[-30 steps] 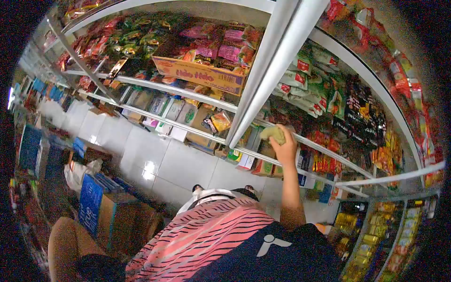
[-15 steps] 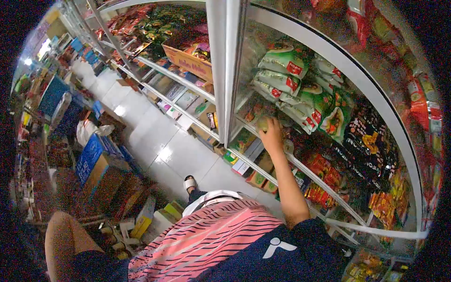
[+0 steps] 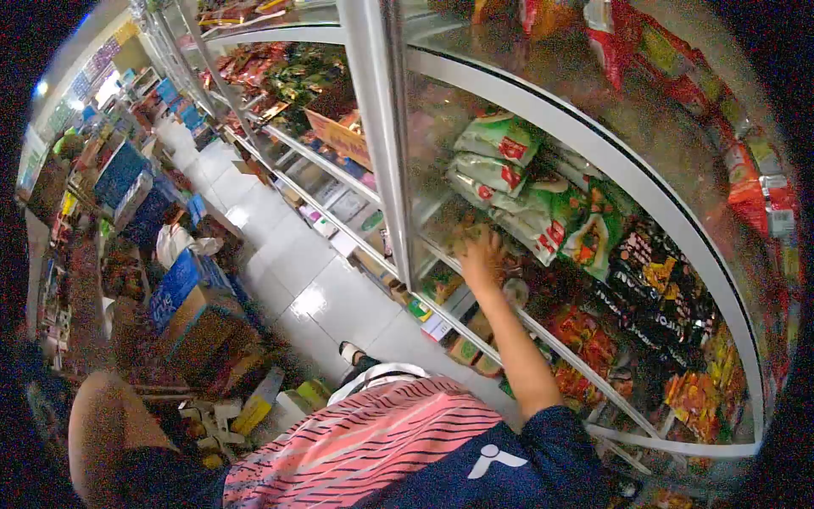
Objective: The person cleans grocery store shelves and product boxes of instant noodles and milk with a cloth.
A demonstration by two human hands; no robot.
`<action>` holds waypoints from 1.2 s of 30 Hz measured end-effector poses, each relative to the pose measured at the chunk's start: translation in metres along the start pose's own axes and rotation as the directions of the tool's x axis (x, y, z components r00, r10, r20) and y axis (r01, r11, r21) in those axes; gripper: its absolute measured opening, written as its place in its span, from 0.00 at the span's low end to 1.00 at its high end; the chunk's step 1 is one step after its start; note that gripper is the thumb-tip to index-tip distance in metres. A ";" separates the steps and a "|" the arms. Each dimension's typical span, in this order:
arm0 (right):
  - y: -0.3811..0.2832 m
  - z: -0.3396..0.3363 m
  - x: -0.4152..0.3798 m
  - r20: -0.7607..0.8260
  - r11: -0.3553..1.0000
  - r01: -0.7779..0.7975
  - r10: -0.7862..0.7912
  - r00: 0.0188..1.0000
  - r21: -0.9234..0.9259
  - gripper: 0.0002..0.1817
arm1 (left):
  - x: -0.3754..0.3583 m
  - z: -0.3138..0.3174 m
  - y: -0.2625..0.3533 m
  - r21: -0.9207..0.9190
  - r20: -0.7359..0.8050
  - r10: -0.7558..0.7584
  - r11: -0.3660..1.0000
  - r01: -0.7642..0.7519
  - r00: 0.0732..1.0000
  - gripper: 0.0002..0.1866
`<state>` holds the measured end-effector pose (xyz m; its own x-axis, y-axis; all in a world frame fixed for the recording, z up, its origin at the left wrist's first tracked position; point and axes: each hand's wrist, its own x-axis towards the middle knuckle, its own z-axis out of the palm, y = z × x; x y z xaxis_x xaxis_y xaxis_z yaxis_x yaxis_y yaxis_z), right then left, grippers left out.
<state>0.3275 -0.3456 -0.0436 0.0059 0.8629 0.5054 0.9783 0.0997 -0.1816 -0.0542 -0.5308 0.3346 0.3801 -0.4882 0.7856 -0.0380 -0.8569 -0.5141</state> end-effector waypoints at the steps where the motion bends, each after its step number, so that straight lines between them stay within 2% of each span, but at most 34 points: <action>1: -0.001 -0.007 -0.005 0.061 0.993 -0.079 0.084 0.995 -0.083 0.22 | 0.000 0.000 0.000 -0.001 0.003 -0.001 1.000 0.001 1.000 0.18; 2: 0.002 -0.002 -0.001 0.049 0.993 -0.084 0.088 0.995 -0.087 0.22 | -0.001 0.000 0.001 -0.001 -0.001 0.005 1.000 -0.005 1.000 0.18; 4: 0.010 0.024 0.005 0.003 0.988 0.017 -0.017 1.000 0.152 0.19 | -0.001 -0.001 0.001 -0.001 -0.008 0.006 1.000 -0.006 1.000 0.18; 5: 0.014 0.042 0.012 -0.007 0.989 0.019 -0.018 1.000 0.148 0.19 | -0.002 -0.001 0.003 -0.001 -0.008 0.010 1.000 -0.010 1.000 0.18; 6: 0.014 0.062 0.022 0.091 0.762 -0.178 0.156 0.984 0.623 0.18 | 0.000 -0.002 0.004 0.004 -0.004 0.011 1.000 -0.011 1.000 0.19; 8: 0.001 0.068 0.040 0.262 0.299 -0.327 0.237 0.935 0.897 0.17 | 0.001 -0.003 0.006 0.009 -0.005 0.003 1.000 -0.003 1.000 0.19; 9: -0.005 0.067 0.048 0.076 0.684 -0.173 0.170 0.983 0.709 0.18 | 0.001 -0.006 0.008 0.013 -0.009 0.000 1.000 0.000 1.000 0.19; 10: -0.008 0.064 0.056 -0.068 0.932 0.005 0.021 0.997 0.363 0.19 | 0.003 -0.005 0.014 0.029 -0.011 0.010 1.000 -0.010 1.000 0.19; 13: -0.014 0.049 0.059 -0.066 0.923 0.128 -0.111 0.992 0.362 0.20 | 0.000 -0.008 0.023 0.028 -0.028 -0.005 1.000 0.005 1.000 0.20; 14: -0.013 0.035 0.058 -0.028 0.940 0.163 -0.162 0.986 0.300 0.19 | 0.001 -0.009 0.024 0.031 -0.031 -0.006 0.999 0.007 0.999 0.20; 15: -0.013 0.034 0.048 -0.021 0.940 0.162 -0.163 0.986 0.300 0.19 | 0.004 -0.009 0.022 0.028 -0.037 0.000 1.000 0.001 0.999 0.20; 17: 0.005 0.026 0.036 0.116 0.906 0.071 -0.130 0.985 0.417 0.18 | 0.012 -0.013 0.017 0.025 -0.075 0.022 0.999 -0.020 0.997 0.20; 19: 0.026 0.021 0.019 0.104 0.909 0.102 -0.156 0.982 0.404 0.16 | 0.011 -0.014 0.009 0.005 -0.096 0.017 1.000 -0.017 0.995 0.20; 22: 0.027 0.011 0.018 0.150 0.868 0.068 -0.161 0.975 0.492 0.14 | -0.007 -0.008 -0.013 -0.038 -0.119 -0.062 0.998 0.058 0.991 0.21; 24: 0.024 0.019 0.038 0.169 0.832 0.030 -0.148 0.975 0.554 0.14 | -0.039 0.007 -0.033 -0.106 -0.126 -0.235 0.969 0.223 0.964 0.21; 25: 0.024 0.025 0.051 0.198 0.797 -0.009 -0.139 0.970 0.604 0.14 | -0.063 0.024 -0.038 -0.137 -0.107 -0.374 0.923 0.359 0.921 0.21; 26: 0.022 0.043 0.061 0.091 0.864 0.028 -0.086 0.992 0.503 0.13 | -0.087 0.045 -0.047 -0.171 -0.053 -0.556 0.823 0.541 0.829 0.21; 27: 0.021 0.056 0.072 0.095 0.858 0.040 -0.103 0.990 0.512 0.13 | -0.113 0.071 -0.050 -0.179 0.029 -0.715 0.684 0.708 0.698 0.21; 28: 0.017 0.068 0.081 0.014 0.882 0.015 -0.025 1.000 0.471 0.12 | -0.143 0.109 -0.046 -0.179 0.127 -0.851 0.486 0.855 0.510 0.22; 29: 0.008 0.077 0.083 -0.074 0.899 -0.021 0.059 0.996 0.437 0.10 | -0.168 0.143 -0.036 -0.172 0.217 -0.919 0.296 0.940 0.329 0.22; 30: 0.001 0.074 0.083 -0.100 0.873 -0.010 0.068 0.993 0.488 0.09 | -0.197 0.181 -0.020 -0.249 0.192 -0.939 0.234 0.940 0.284 0.18; 32: 0.009 0.105 0.069 0.005 0.838 -0.011 0.010 1.000 0.546 0.09 | -0.250 0.256 0.021 -0.285 0.354 -0.924 -0.257 0.924 -0.148 0.17; 33: 0.000 0.092 0.050 0.022 0.771 -0.108 0.120 0.992 0.628 0.10 | -0.284 0.296 0.048 -0.202 0.382 -0.908 -0.265 0.943 -0.173 0.15; 34: -0.001 0.066 0.028 0.041 0.774 -0.129 0.133 0.990 0.619 0.11 | -0.271 0.309 0.067 -0.208 0.377 -0.919 -0.207 0.956 -0.117 0.15; 35: -0.006 0.037 0.007 0.059 0.778 -0.151 0.146 0.988 0.610 0.12 | -0.293 0.331 0.091 -0.201 0.429 -0.903 -0.067 0.977 0.026 0.14; 36: 0.001 0.007 -0.010 0.073 0.854 -0.095 0.067 0.995 0.512 0.14 | -0.292 0.334 0.112 -0.232 0.555 -0.832 -0.178 0.956 -0.020 0.14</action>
<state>0.3266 -0.3505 -0.0548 0.0562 0.9015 0.4290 0.7287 0.2567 -0.6349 0.1391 -0.4288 -0.0669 0.5367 0.8144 0.2207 0.1554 -0.3525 0.9228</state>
